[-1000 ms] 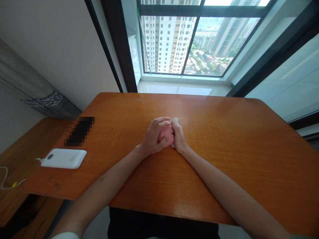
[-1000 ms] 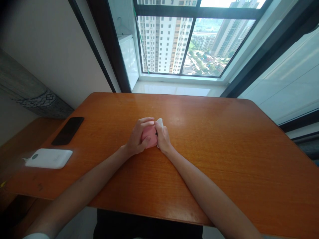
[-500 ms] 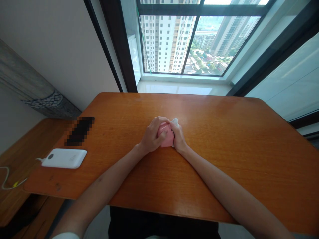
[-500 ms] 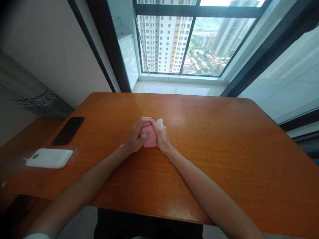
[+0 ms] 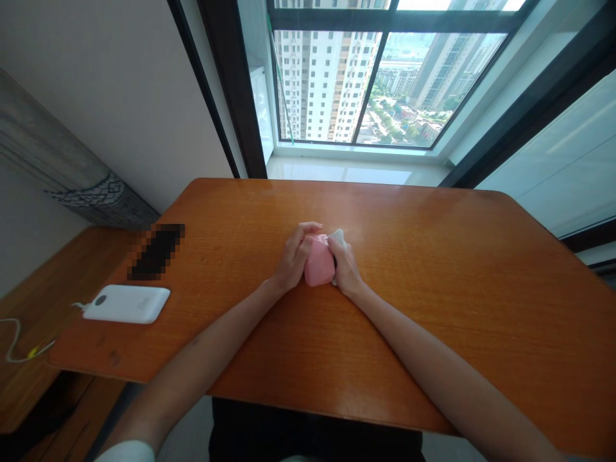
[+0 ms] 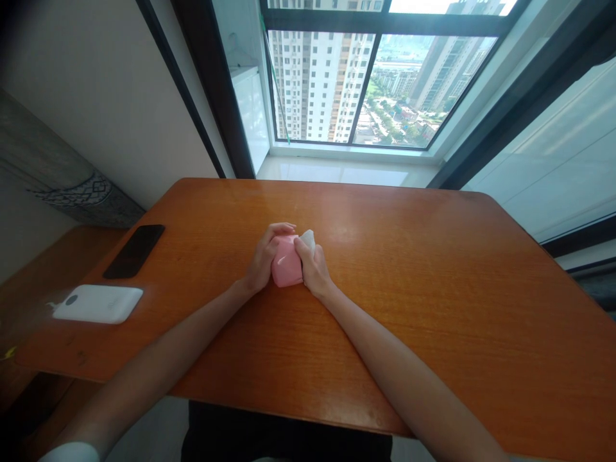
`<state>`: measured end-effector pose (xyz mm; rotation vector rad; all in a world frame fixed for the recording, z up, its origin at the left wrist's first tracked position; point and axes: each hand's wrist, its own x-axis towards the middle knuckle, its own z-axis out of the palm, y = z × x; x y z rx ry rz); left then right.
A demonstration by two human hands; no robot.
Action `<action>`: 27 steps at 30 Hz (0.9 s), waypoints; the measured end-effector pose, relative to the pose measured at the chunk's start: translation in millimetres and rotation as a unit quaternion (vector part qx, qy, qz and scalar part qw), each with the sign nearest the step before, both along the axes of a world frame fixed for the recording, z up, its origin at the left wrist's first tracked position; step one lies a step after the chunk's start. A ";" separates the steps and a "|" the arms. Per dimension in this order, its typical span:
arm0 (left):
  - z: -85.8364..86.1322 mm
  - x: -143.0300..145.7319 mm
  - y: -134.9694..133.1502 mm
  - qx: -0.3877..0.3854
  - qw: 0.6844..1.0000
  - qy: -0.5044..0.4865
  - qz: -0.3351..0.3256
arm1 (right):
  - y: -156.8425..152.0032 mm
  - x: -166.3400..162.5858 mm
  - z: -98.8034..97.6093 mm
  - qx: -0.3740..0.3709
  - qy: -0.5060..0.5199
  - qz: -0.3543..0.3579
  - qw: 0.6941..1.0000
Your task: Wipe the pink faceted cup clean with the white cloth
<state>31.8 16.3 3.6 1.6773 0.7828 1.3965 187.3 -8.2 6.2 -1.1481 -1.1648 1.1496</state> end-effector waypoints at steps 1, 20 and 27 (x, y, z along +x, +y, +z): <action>-1.7 -2.2 0.4 0.057 0.998 0.017 0.002 | 1.1 0.3 -0.8 -0.003 0.004 0.003 1.000; 12.4 3.7 0.0 -0.067 0.997 0.035 -0.017 | 0.6 0.2 -5.8 0.026 0.003 -0.006 1.000; 8.4 7.5 -1.1 -0.145 0.989 -0.031 -0.028 | -2.0 -2.4 -0.7 0.014 -0.005 -0.012 1.000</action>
